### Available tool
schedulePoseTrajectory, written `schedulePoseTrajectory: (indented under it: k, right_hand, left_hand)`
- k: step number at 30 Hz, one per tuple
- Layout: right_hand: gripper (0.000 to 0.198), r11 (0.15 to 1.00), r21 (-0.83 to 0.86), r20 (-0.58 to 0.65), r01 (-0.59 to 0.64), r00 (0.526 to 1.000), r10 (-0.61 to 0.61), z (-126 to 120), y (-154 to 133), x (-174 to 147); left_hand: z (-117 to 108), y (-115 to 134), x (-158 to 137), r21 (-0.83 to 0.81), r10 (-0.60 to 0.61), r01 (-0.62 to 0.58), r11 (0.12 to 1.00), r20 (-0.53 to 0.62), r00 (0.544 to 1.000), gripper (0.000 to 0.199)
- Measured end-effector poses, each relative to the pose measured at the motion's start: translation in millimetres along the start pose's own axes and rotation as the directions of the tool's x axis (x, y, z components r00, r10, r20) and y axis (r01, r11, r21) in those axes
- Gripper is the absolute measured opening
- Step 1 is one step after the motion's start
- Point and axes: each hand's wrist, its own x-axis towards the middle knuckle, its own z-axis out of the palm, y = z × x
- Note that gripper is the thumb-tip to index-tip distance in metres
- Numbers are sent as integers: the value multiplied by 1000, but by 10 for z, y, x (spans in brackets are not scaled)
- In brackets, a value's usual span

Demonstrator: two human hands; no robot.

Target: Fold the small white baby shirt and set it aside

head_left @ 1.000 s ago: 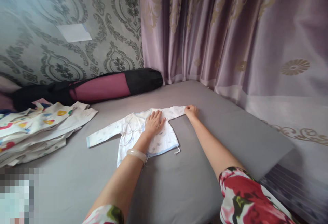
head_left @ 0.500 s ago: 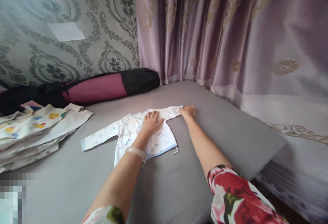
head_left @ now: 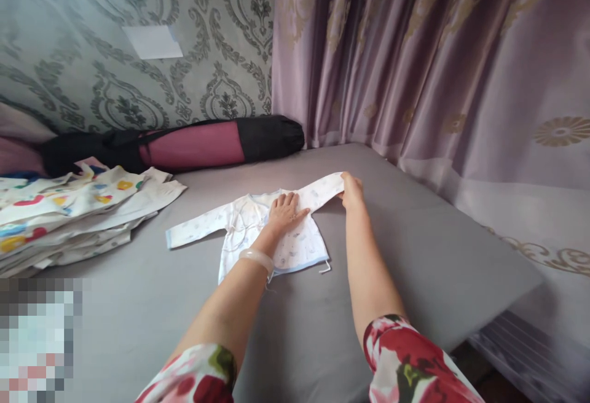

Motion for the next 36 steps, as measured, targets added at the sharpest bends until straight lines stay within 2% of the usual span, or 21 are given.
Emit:
schedulePoseTrajectory:
  k: [5, 12, 18, 23, 31, 34, 36]
  right_hand:
    - [14, 968, 244, 92, -58, 995, 37, 72, -108, -148]
    - [17, 967, 255, 163, -21, 986, -22, 162, -193, -317]
    - [16, 952, 301, 215, -61, 977, -5, 229, -184, -407]
    - [17, 938, 324, 243, -119, 969, 40, 269, -161, -427]
    - [20, 933, 325, 255, -156, 964, 73, 322, -116, -459]
    - [20, 968, 219, 230, -123, 971, 72, 370, -110, -503]
    - [19, 988, 124, 192, -88, 979, 63, 414, -106, -540]
  left_hand:
    - [-2, 8, 6, -8, 3, -3, 1000, 6, 1000, 73]
    - [-100, 60, 67, 14, -33, 32, 999, 71, 997, 79]
    - [-232, 65, 170, 51, -45, 40, 998, 103, 994, 82]
    - [-227, 6, 260, 13, -46, 45, 999, 129, 991, 88]
    - [-206, -85, 147, -86, -6, 12, 996, 72, 997, 75]
    - [-237, -217, 39, -174, -53, 47, 984, -30, 998, 56]
    - [-271, -332, -68, -220, -132, 104, 970, -116, 984, 46]
